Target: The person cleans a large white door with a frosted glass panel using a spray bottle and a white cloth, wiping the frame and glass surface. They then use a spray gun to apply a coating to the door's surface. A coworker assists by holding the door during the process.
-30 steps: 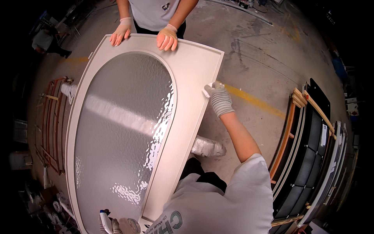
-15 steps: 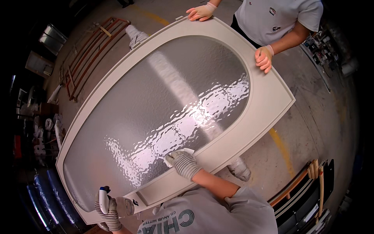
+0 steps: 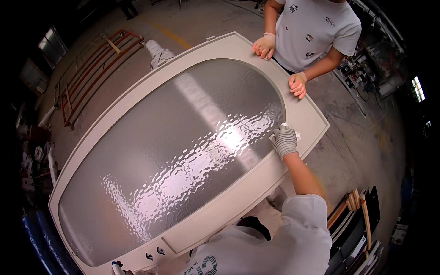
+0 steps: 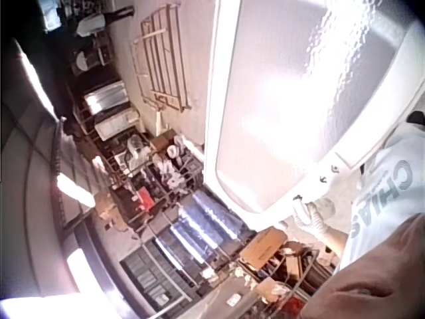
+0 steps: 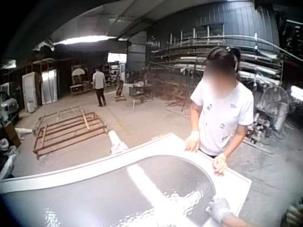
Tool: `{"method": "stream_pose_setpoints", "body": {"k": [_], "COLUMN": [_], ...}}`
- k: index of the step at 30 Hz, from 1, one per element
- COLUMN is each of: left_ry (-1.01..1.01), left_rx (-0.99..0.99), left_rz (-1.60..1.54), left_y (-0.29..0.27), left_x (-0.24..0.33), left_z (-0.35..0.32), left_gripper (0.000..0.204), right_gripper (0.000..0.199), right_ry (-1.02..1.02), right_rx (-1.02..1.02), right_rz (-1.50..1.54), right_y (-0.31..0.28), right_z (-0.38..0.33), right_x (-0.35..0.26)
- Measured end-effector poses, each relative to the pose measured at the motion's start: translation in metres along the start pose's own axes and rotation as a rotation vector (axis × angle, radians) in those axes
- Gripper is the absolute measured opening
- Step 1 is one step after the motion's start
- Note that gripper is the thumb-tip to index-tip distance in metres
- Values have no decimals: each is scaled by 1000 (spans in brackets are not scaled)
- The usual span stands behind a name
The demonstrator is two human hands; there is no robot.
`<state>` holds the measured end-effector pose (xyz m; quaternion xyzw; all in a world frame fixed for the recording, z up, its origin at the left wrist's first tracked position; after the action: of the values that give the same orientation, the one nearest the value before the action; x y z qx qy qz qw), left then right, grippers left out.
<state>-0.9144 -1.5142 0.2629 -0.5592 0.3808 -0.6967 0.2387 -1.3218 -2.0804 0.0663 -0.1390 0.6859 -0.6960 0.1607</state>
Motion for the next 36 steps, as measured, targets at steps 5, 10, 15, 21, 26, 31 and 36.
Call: {"method": "stream_pose_setpoints", "body": {"k": [5,10,15,21,26,31,36], "left_ry": [116,235,21,-76,47,169,283], "left_rx": [28,-93,113,28,-99,-182,-272], "left_rz": [232,287,239,139,276,316,310], "left_y": [8,36,53,85,123,144,161], "left_x": [49,79,80,101,139,163,176], "left_z": [14,44,61,82,103,111,119], "left_gripper": [36,40,39,38,38,37,38], "right_gripper": [23,24,24,26,26,30,32], "right_ry": [412,371,465,-88,-619,-170,329], "right_rx": [192,66,340,150,136,90,-51], "right_rz": [102,-36,481,643,289,51,-7], "right_y": [17,37,24,60,51,39,33], "right_z": [59,154,286,409,393,374,235], "right_x": [56,78,20,-132,-203,-45,68]}}
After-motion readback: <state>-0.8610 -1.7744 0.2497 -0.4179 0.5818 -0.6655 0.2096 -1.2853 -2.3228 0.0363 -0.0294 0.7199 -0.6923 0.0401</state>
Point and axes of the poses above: each hand's wrist, its own z-axis towards the middle knuckle, its own y-axis out of the palm, x = y × z, the point moved 7 cm from there along z, towards the middle knuckle, and after that the axes turned 13 degrees about z, right-handed, at the moved point
